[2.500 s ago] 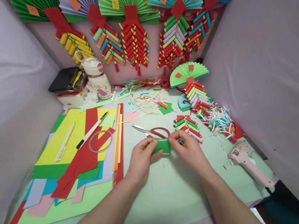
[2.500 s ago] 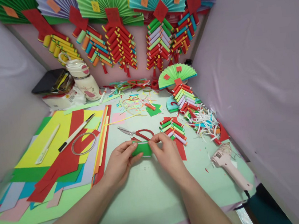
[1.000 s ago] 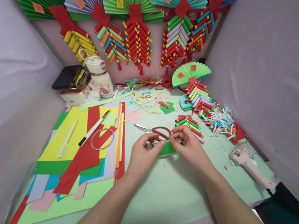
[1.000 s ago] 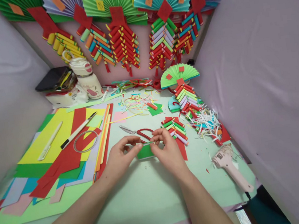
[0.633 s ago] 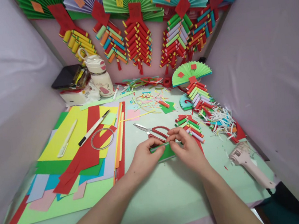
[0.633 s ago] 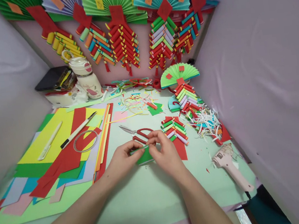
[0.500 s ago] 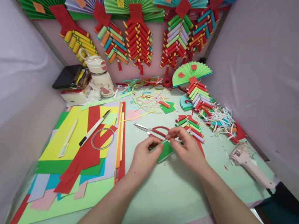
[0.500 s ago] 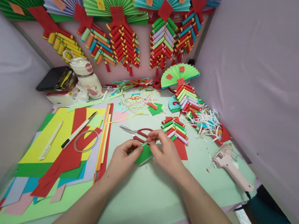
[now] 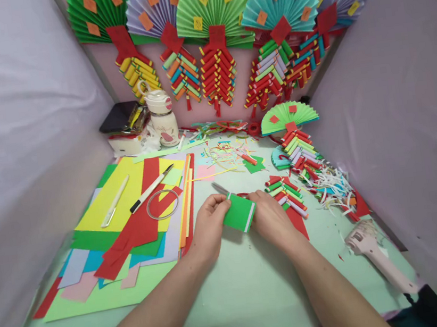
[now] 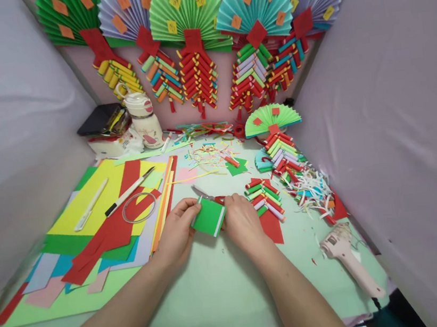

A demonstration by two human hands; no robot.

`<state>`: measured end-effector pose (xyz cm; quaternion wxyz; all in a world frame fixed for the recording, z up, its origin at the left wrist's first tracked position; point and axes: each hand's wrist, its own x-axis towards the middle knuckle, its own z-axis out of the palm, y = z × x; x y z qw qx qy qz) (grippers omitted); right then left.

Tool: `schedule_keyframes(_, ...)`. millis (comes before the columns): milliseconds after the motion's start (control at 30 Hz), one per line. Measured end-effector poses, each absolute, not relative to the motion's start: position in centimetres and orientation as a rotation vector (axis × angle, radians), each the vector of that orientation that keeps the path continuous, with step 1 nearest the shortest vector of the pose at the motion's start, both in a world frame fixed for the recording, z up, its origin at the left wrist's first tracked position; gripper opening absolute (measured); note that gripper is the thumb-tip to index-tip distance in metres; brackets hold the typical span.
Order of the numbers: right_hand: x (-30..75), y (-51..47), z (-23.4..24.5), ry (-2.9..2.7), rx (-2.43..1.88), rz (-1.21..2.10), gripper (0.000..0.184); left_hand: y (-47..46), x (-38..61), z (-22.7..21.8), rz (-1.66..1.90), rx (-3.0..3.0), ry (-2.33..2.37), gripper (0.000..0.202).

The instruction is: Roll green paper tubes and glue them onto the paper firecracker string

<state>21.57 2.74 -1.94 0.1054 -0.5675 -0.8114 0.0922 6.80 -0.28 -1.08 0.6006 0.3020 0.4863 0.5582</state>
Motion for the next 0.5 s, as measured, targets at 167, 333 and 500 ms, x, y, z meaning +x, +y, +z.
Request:
schedule_keyframes(167,24.4,2.2,-2.1,-1.960,-1.725,0.579,0.028,-0.1,6.7,-0.8,1.303,0.644,1.167,0.016)
schedule_keyframes(333,25.6,1.9,-1.5,-1.939,-1.462,0.852,0.051,0.3,6.5,-0.8,1.373,0.706,1.258,0.017)
schedule_keyframes(500,25.1,1.6,-1.3,-2.131,-1.462,0.666,0.042,0.6,5.9,-0.8,1.414,0.813,1.338,0.016)
